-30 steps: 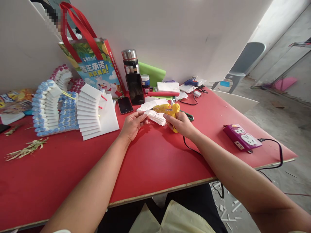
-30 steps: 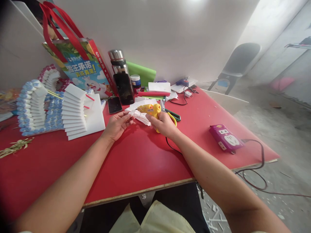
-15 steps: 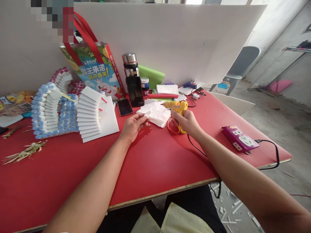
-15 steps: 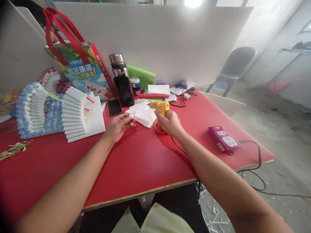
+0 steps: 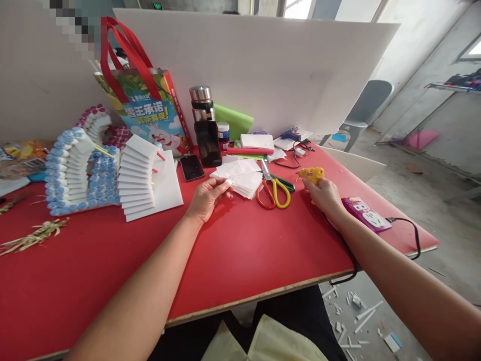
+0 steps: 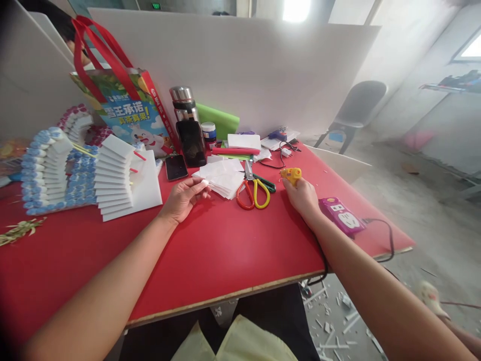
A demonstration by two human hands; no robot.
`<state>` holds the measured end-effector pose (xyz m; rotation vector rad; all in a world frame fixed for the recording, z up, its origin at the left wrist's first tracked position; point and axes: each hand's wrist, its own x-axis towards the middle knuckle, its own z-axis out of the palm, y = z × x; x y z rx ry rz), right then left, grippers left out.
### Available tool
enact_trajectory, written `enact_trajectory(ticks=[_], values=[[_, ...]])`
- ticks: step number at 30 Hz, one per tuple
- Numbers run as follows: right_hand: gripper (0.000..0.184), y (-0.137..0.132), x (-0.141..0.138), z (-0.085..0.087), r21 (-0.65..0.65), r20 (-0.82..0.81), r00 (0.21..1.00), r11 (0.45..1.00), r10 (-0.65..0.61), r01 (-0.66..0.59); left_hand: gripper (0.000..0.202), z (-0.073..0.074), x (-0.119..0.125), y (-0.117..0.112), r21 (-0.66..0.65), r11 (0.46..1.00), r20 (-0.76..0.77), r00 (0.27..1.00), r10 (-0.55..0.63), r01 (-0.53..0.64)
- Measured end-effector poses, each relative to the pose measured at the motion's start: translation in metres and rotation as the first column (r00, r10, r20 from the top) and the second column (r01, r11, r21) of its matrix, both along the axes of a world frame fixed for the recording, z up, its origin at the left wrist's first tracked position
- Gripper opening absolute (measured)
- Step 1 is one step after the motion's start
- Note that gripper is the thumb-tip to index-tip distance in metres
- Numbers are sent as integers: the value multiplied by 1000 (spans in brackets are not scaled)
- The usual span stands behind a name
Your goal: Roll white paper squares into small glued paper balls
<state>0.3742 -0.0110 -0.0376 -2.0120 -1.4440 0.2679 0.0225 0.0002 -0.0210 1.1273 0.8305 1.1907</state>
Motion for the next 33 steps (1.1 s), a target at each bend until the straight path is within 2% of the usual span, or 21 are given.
enact_trajectory(ticks=[3, 8, 11, 13, 15, 16, 18, 19, 21, 22, 24, 25, 27, 28, 30, 31, 33], values=[[48, -2, -5, 4, -56, 108, 994, 998, -22, 28, 28, 0, 0, 0, -4, 1000, 11, 1000, -6, 7], [51, -3, -5, 8, -94, 197, 980, 996, 27, -8, 30, -1, 0, 0, -18, 1000, 22, 1000, -22, 23], [47, -17, -3, 14, -135, 298, 954, 991, 37, 4, 30, -2, 0, 0, -17, 1000, 20, 999, -25, 25], [48, -37, -7, 26, -165, 411, 909, 986, 62, 7, 30, -2, 0, 0, -13, 1000, 12, 1000, -25, 25], [48, -62, -17, 47, -176, 530, 843, 984, 88, 8, 29, -2, 1, 0, -4, 1000, 10, 1000, -29, 29], [47, -74, -26, 60, -152, 540, 836, 988, 93, -11, 29, -2, 1, 0, -1, 999, 13, 999, -32, 32], [45, -87, -49, 86, -56, 444, 888, 993, 119, -106, 28, -1, 2, 0, -3, 999, 28, 999, -33, 33], [43, -87, -63, 97, -15, 352, 914, 978, 201, -209, 28, -1, 2, -1, -8, 999, 39, 999, -31, 31], [35, -73, -94, 109, 88, 150, 922, 925, 356, -371, 27, 1, 2, -1, -15, 1000, 62, 998, -25, 26], [29, -60, -108, 109, 138, 33, 906, 896, 422, -422, 27, 1, 2, -2, -14, 1000, 72, 997, -23, 24], [25, -30, -135, 99, 188, -259, 815, 854, 519, -484, 25, 2, 2, -2, 0, 1000, 89, 996, -19, 19], [26, -15, -145, 89, 200, -416, 733, 840, 539, -504, 24, 2, 1, -2, 13, 1000, 93, 996, -16, 15], [27, 7, -162, 67, 217, -700, 522, 842, 487, -494, 22, 2, 1, -3, 36, 999, 92, 996, -12, 8], [28, 13, -168, 56, 234, -793, 408, 844, 453, -483, 21, 2, 2, -3, 45, 999, 86, 996, -13, 9], [27, 16, -174, 37, 267, -882, 233, 842, 410, -470, 22, 2, 3, -4, 54, 998, 69, 997, -29, 25], [25, 14, -175, 30, 284, -896, 179, 836, 405, -469, 22, 2, 4, -4, 59, 998, 62, 997, -36, 33], [22, 10, -175, 22, 318, -900, 122, 821, 419, -474, 24, 2, 6, -4, 60, 997, 51, 998, -47, 44]])
